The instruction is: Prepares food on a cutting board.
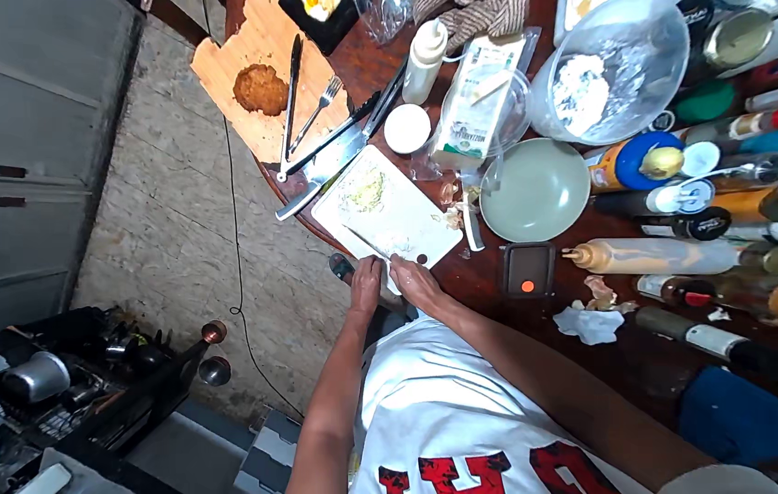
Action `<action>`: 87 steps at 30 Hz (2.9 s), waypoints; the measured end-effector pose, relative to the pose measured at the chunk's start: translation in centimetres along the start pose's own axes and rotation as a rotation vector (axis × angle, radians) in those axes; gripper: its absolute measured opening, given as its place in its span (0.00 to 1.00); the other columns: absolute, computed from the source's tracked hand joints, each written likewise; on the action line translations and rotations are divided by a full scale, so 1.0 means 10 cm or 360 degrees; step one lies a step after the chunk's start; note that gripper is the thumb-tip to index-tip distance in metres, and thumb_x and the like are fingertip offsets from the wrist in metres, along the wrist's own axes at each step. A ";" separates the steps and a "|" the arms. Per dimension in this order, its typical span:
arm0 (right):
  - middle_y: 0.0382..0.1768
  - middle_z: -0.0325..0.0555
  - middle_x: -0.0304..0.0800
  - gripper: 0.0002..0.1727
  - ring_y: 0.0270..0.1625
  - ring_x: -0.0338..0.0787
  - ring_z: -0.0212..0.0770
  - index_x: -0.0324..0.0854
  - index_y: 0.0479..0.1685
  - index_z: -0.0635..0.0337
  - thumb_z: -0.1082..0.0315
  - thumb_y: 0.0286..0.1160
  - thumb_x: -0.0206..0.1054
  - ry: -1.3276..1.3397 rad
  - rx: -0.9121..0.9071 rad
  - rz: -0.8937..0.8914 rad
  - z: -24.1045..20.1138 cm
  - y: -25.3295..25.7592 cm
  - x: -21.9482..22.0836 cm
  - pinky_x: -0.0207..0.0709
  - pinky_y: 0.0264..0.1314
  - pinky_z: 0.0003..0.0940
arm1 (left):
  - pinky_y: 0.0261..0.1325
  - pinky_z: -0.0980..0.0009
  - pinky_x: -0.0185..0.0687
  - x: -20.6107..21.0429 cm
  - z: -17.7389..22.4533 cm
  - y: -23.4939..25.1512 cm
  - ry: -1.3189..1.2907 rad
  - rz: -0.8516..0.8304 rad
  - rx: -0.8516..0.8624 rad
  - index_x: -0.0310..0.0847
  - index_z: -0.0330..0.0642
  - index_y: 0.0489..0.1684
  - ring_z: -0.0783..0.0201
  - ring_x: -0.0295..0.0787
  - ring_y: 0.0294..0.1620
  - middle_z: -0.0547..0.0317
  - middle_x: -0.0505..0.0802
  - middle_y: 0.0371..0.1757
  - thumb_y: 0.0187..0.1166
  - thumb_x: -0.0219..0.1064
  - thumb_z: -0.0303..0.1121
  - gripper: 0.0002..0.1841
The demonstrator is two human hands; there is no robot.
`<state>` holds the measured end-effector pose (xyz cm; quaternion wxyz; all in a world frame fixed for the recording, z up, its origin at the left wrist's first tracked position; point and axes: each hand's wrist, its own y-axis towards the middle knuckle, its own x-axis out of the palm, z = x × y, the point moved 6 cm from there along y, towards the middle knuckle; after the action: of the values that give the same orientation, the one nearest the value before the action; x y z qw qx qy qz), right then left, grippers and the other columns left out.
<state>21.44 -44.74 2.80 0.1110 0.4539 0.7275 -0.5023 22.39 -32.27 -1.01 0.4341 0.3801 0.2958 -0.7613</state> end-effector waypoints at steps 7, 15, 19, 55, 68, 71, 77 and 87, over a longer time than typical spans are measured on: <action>0.40 0.59 0.91 0.18 0.49 0.94 0.61 0.78 0.58 0.63 0.60 0.93 0.46 0.0018 -0.0045 0.0005 0.06 0.03 0.01 0.86 0.51 0.56 | 0.72 0.59 0.84 0.02 -0.03 -0.04 -0.0074 0.0038 -0.0012 0.88 0.34 0.55 0.50 0.88 0.66 0.44 0.91 0.61 0.82 0.61 0.21 0.12; 0.36 0.57 0.90 0.21 0.44 0.93 0.59 0.75 0.67 0.60 0.54 0.88 0.58 0.0520 0.0198 0.0174 0.31 -0.07 -0.45 0.85 0.50 0.61 | 0.66 0.65 0.89 0.06 0.15 0.20 -0.0591 0.0254 -0.0268 0.89 0.39 0.52 0.64 0.90 0.61 0.54 0.91 0.61 0.84 0.66 0.29 0.08; 0.40 0.55 0.91 0.23 0.45 0.93 0.58 0.73 0.70 0.60 0.56 0.82 0.60 0.0190 0.0119 0.0197 0.36 -0.13 -0.62 0.84 0.49 0.61 | 0.67 0.62 0.87 -0.26 0.17 0.12 -0.0446 0.0547 -0.0364 0.88 0.40 0.58 0.61 0.88 0.63 0.52 0.90 0.63 0.85 0.62 0.30 0.12; 0.55 0.58 0.90 0.16 0.57 0.91 0.59 0.82 0.60 0.60 0.71 0.74 0.65 -0.0125 -0.0417 0.0250 0.50 -0.49 -0.49 0.85 0.56 0.58 | 0.71 0.55 0.82 -0.72 0.69 0.53 -0.0323 -0.0147 0.0149 0.89 0.40 0.52 0.55 0.87 0.65 0.52 0.92 0.59 0.78 0.61 0.21 0.13; 0.58 0.52 0.90 0.17 0.63 0.90 0.55 0.83 0.63 0.54 0.65 0.76 0.66 -0.0062 -0.0427 0.0192 0.60 -0.49 -0.55 0.84 0.63 0.57 | 0.79 0.49 0.73 -0.70 0.73 0.57 0.0013 -0.0167 0.0164 0.85 0.48 0.68 0.51 0.76 0.79 0.56 0.87 0.72 0.74 0.62 0.21 0.23; 0.59 0.52 0.90 0.18 0.63 0.90 0.54 0.84 0.63 0.54 0.66 0.75 0.66 -0.0094 -0.0455 0.0173 0.55 -0.49 -0.57 0.84 0.62 0.57 | 0.77 0.52 0.74 -0.55 0.90 0.49 -0.0049 -0.0462 0.0466 0.90 0.55 0.61 0.53 0.76 0.77 0.59 0.86 0.72 0.71 0.63 0.19 0.23; 0.59 0.52 0.90 0.18 0.63 0.90 0.55 0.82 0.66 0.53 0.61 0.80 0.63 -0.0092 -0.0473 0.0167 0.52 -0.53 -0.58 0.83 0.62 0.58 | 0.86 0.34 0.56 -0.61 0.53 0.69 0.0210 -0.0300 -0.0157 0.75 0.51 0.82 0.40 0.60 0.89 0.44 0.72 0.86 0.77 0.66 0.29 0.29; 0.36 0.48 0.91 0.21 0.33 0.90 0.44 0.79 0.70 0.58 0.56 0.89 0.54 0.0768 0.0064 0.0136 0.68 -0.50 -0.78 0.86 0.43 0.47 | 0.68 0.55 0.84 -1.29 0.41 0.29 -0.0309 0.0503 -0.0306 0.84 0.41 0.66 0.54 0.87 0.63 0.48 0.89 0.63 0.85 0.58 0.28 0.16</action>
<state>19.97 -55.06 7.55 -0.0539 0.5933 0.7030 -0.3885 28.01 -31.14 11.65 0.6089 0.3035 0.2604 -0.6851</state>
